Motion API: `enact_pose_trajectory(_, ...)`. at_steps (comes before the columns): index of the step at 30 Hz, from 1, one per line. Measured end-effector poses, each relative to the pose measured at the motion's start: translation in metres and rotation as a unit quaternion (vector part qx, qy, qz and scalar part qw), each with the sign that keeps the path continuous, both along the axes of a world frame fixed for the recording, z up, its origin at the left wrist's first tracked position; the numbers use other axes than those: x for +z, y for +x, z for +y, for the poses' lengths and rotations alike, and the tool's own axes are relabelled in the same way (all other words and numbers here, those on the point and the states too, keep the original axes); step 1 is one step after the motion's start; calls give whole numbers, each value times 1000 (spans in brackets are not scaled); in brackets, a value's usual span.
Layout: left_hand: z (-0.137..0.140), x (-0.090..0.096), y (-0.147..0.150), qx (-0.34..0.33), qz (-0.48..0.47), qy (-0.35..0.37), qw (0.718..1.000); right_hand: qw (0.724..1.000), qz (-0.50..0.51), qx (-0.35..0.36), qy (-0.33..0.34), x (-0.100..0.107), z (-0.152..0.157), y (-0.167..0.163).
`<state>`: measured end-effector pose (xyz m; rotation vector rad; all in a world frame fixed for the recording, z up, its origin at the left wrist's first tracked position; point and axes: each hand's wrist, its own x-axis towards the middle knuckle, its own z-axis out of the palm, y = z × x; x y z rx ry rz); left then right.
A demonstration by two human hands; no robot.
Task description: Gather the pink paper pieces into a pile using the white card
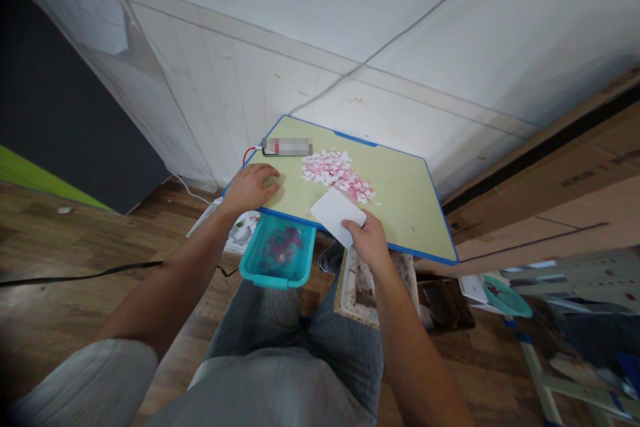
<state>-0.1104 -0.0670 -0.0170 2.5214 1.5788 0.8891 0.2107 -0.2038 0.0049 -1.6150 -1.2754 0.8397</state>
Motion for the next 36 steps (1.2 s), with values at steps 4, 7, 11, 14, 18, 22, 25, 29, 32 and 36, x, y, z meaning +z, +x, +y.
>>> enact_pose_trajectory(4, 2, -4, -1, 0, 7, 9, 1000, 997, 53, 60, -15, 0, 1, 0)
enact_pose_trajectory(7, 3, -4, -1, 1, 9, 14, 1000, 998, 40, 47, 6, -1, 3, -1)
enact_pose_trajectory(11, 0, -1, 1, 2, 8, 14, 1000, 997, 26, 72, -22, -3, -4, -5)
enact_pose_trajectory(14, -7, 0, 0, 1, 6, 11, 1000, 995, 49, 87, -32, -1, -15, -4)
enact_pose_trajectory(18, -23, -4, -5, 4, 16, 21, 1000, 998, 47, 45, -14, 1, -29, 11)
enact_pose_trajectory(22, -35, -7, -6, 18, 48, 20, 998, 999, 31, -5, 8, -1, -40, 31)
enact_pose_trajectory(25, -38, -8, -3, 49, 82, 16, 995, 997, 34, -67, 27, -2, -45, 45)
enact_pose_trajectory(29, -26, -9, -6, 79, 116, -2, 990, 989, 31, -138, 53, 4, -46, 63)
enact_pose_trajectory(32, -6, -7, -14, 72, 132, -47, 988, 985, 20, -162, 61, 11, -43, 72)
enact_pose_trajectory(36, 15, -2, -21, 153, 110, -31, 982, 985, -18, -161, 58, 16, -34, 67)
